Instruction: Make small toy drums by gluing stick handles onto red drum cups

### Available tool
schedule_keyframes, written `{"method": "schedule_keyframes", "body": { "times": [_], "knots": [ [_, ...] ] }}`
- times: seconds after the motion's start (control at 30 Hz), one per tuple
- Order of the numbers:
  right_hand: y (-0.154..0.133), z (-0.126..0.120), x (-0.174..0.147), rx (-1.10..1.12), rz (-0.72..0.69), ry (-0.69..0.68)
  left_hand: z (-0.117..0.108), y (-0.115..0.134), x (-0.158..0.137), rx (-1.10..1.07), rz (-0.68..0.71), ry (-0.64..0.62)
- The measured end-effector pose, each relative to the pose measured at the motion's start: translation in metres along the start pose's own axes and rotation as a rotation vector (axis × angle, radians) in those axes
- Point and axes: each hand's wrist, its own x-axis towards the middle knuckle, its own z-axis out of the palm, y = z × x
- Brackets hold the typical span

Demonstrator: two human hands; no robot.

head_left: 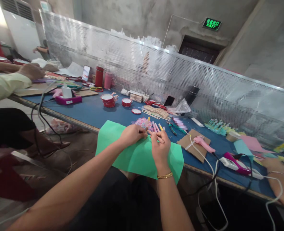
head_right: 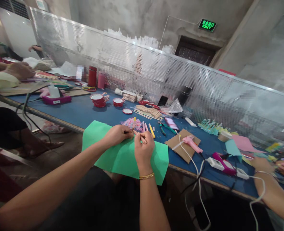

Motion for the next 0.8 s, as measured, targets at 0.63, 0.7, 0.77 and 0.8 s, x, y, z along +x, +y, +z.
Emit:
{"method": "schedule_keyframes", "body": {
  "times": [0.63,0.7,0.77,0.8],
  "knots": [
    [-0.001,-0.0015,-0.0002,-0.01,-0.027,0.0,-0.0012,0.0031,-0.001,-0.003,-0.029,-0.011],
    [-0.0004,-0.0015,-0.0003,-0.025,-0.036,-0.02,-0.0012,0.0034,-0.0012,0.001,-0.03,-0.014],
    [0.0002,-0.0012,-0.0006,-0.042,-0.038,-0.011,-0.0011,0.0034,-0.0013,0.005,-0.027,-0.008],
    [0.0004,-0.001,-0.0007,-0.05,-0.037,-0.002,-0.001,0.0033,-0.0013,0.006,-0.026,-0.006]
  ]
}}
